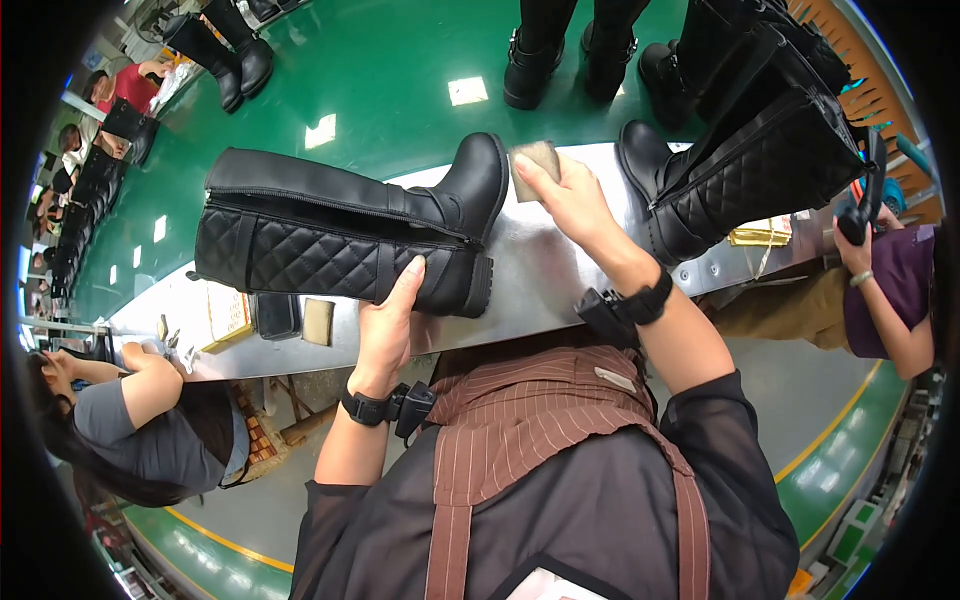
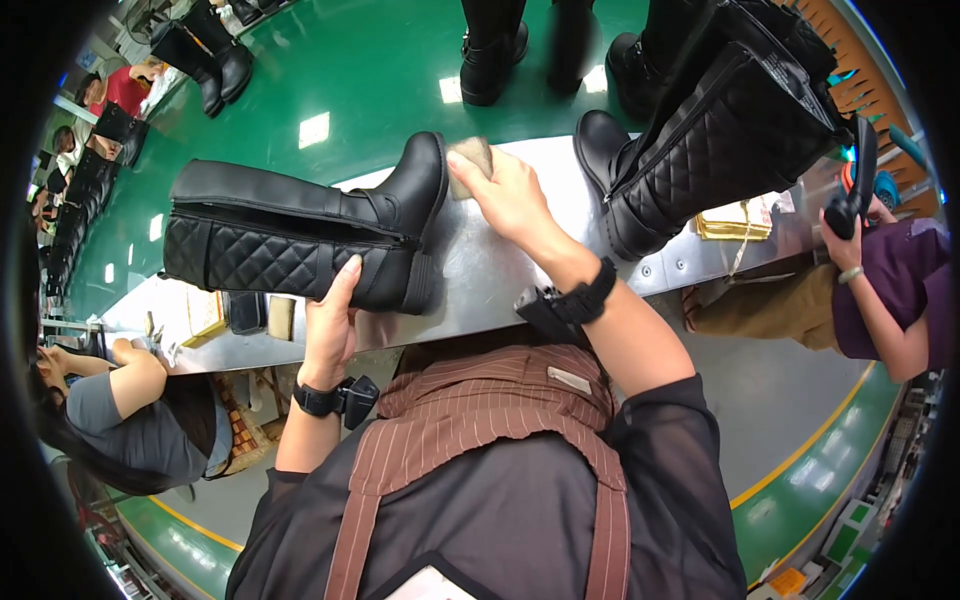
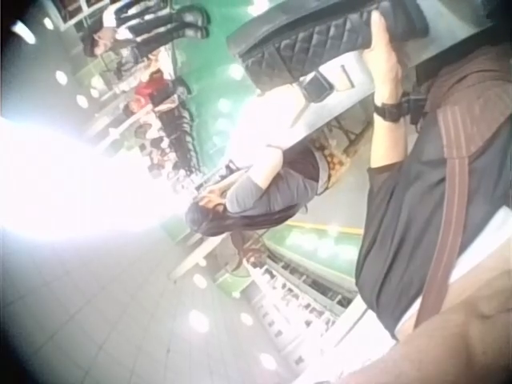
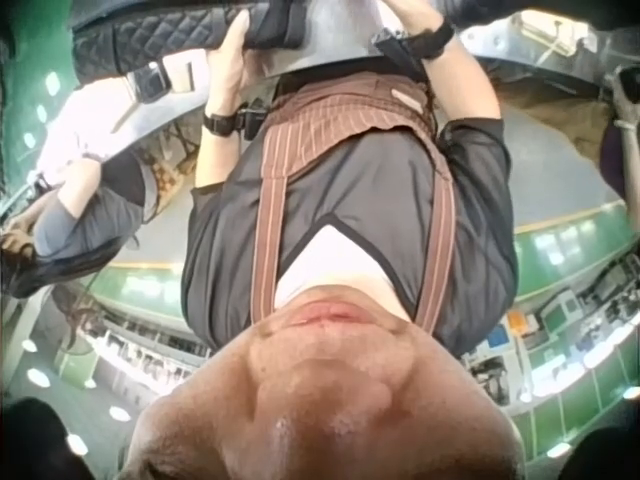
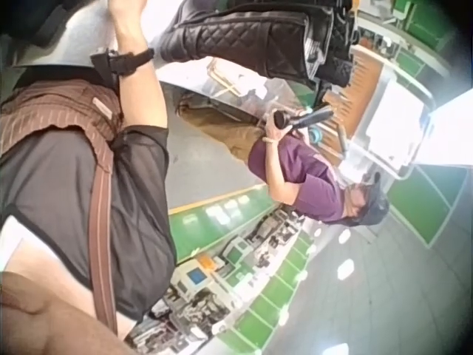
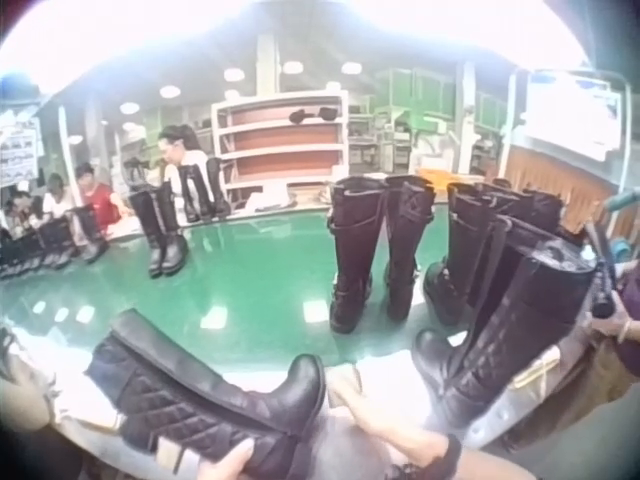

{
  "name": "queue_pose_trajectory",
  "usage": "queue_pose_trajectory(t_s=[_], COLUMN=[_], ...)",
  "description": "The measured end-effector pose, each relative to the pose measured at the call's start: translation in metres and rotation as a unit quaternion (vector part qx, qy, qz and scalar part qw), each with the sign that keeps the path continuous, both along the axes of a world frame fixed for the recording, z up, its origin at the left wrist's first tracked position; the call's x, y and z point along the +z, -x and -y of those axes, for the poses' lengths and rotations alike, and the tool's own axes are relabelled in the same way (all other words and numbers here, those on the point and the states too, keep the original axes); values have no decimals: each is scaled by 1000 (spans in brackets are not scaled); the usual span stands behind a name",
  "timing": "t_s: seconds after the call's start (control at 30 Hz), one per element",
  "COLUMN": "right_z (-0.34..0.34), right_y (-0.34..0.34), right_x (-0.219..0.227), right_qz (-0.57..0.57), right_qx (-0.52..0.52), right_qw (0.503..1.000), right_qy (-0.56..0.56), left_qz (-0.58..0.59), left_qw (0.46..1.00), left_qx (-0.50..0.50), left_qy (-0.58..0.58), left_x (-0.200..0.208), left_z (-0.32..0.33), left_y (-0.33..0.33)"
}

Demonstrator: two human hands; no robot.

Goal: Inspect and clean black boots on a manufacturing assembly line.

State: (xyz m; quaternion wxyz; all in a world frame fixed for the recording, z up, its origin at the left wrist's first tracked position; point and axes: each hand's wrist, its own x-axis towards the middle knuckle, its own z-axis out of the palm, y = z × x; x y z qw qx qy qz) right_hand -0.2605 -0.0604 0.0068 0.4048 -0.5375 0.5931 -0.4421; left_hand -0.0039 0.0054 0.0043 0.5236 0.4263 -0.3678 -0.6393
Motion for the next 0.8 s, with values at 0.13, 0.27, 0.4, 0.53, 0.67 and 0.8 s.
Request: queue_pose_trajectory(t_s=[0.13,0.27,0.4,0.53,0.67,0.8], right_z=[-12,-42,-34,-28,-54,-124], right_y=[-28,-16,-4,-28,-22,46], right_x=[-2,-2,5,12,26,47], right_qz=[-32,-26,15,-19,-121,69], right_qx=[-21,98,89,35,195,43], right_qw=[997,987,988,993,948,994], right_qy=[64,-127,-123,-112,-218,72], left_qz=[6,12,-1,22,16,-35], left_qw=[1000,1000,1000,999,998,999], left_qx=[19,16,17,36,34,-21], left_qy=[-5,3,-10,7,-54,-27], left_x=[0,-1,-6,-7,0,3], left_z=[1,1,-1,-1,-1,-3], left_y=[1,0,-1,2,4,4])
